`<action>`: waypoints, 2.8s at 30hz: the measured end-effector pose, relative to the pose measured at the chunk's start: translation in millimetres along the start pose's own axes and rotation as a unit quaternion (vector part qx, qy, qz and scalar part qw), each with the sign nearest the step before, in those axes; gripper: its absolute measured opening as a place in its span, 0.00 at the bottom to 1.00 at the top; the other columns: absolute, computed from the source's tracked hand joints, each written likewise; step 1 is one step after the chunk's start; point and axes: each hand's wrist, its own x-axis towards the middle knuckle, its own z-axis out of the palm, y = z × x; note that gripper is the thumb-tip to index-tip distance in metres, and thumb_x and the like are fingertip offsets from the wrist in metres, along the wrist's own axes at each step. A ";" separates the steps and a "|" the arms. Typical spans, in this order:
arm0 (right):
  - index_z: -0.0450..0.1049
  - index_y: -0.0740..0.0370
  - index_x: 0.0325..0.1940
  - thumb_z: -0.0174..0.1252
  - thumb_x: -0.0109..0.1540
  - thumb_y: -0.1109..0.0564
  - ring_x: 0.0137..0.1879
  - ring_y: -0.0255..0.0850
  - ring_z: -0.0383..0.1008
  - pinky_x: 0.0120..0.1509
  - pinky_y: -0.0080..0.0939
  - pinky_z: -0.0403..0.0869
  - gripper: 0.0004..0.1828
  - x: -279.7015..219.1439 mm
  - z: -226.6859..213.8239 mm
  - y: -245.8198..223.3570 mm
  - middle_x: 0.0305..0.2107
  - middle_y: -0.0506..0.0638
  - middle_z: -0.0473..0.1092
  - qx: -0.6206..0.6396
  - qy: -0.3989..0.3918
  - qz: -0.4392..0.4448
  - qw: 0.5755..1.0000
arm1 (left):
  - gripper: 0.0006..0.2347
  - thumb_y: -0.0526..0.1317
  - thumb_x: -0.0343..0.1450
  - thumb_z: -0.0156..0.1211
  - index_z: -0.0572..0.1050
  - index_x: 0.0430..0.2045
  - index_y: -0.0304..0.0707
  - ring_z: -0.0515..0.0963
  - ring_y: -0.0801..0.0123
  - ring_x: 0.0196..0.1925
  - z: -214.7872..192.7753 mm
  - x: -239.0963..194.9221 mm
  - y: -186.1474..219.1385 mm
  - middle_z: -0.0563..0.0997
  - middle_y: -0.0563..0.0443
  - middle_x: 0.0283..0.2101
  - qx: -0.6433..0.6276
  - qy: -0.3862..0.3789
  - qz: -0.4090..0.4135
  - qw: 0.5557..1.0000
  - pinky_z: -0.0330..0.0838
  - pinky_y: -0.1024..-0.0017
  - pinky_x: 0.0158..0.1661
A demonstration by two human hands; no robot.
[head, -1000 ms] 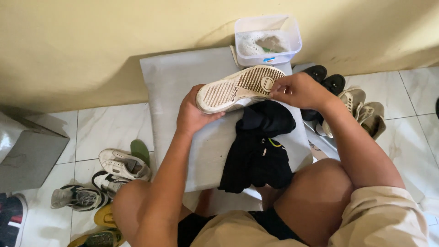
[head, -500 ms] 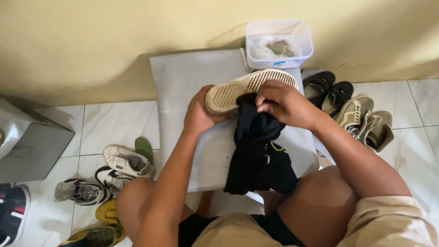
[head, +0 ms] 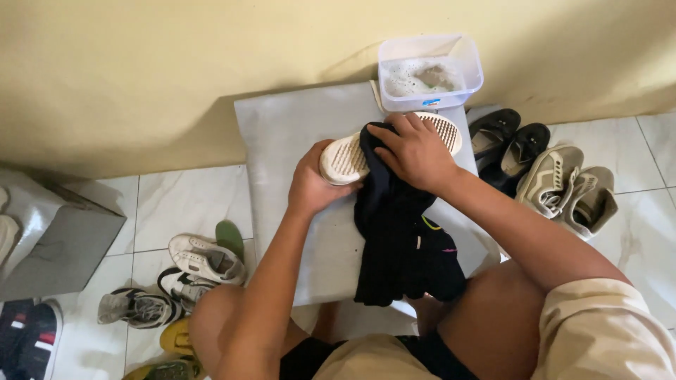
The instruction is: The person scrubs the sole of a white sneaker with a green toothbrush dipped in soapy water, then wipes the sole with a black cloth. The person repeats the scrubbing and wiping process on the shoe's sole.
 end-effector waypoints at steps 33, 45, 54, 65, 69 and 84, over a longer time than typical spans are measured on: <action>0.77 0.54 0.54 0.61 0.64 0.37 0.65 0.51 0.68 0.64 0.54 0.67 0.24 7.2 3.7 -8.6 0.52 0.51 0.71 -0.022 0.056 0.029 0.998 | 0.38 0.46 0.46 0.85 0.74 0.50 0.40 0.81 0.43 0.52 -3.8 1.2 1.7 0.82 0.39 0.45 -0.016 -0.030 -0.034 0.999 0.76 0.53 0.54; 0.77 0.53 0.41 0.62 0.67 0.57 0.43 0.47 0.80 0.50 0.45 0.76 0.00 20.1 13.9 -19.6 0.31 0.47 0.75 0.118 0.124 -0.003 0.985 | 0.35 0.48 0.48 0.87 0.74 0.47 0.39 0.82 0.44 0.48 -2.6 0.8 -2.7 0.82 0.40 0.41 -0.006 0.005 0.038 0.999 0.77 0.54 0.51; 0.77 0.55 0.40 0.59 0.68 0.49 0.56 0.48 0.80 0.62 0.48 0.75 0.09 37.1 5.5 -85.3 0.41 0.52 0.79 0.124 0.169 -0.147 0.967 | 0.27 0.43 0.59 0.74 0.73 0.52 0.39 0.81 0.47 0.52 -3.8 6.3 -13.3 0.81 0.42 0.44 0.047 -0.068 -0.004 0.997 0.73 0.54 0.57; 0.71 0.57 0.36 0.46 0.74 0.48 0.59 0.47 0.77 0.67 0.50 0.71 0.17 28.4 8.0 -75.2 0.39 0.50 0.78 0.150 0.174 -0.294 0.928 | 0.28 0.39 0.62 0.70 0.70 0.59 0.39 0.78 0.48 0.57 -8.3 2.6 0.5 0.79 0.39 0.49 -0.052 -0.092 -0.069 0.992 0.69 0.58 0.61; 0.70 0.57 0.36 0.43 0.74 0.47 0.59 0.48 0.77 0.66 0.52 0.72 0.18 24.8 4.8 -62.7 0.39 0.50 0.77 0.203 0.152 -0.326 0.911 | 0.32 0.38 0.58 0.73 0.69 0.59 0.42 0.78 0.43 0.56 -12.4 0.8 24.9 0.79 0.38 0.47 0.045 -0.098 -0.073 0.992 0.71 0.54 0.60; 0.72 0.58 0.38 0.49 0.72 0.47 0.56 0.51 0.79 0.55 0.54 0.76 0.15 0.4 -1.8 27.6 0.42 0.51 0.79 0.165 0.147 -0.264 0.939 | 0.39 0.46 0.46 0.85 0.72 0.52 0.40 0.80 0.42 0.53 -0.4 2.2 16.8 0.80 0.37 0.45 0.028 -0.035 -0.075 0.996 0.74 0.51 0.56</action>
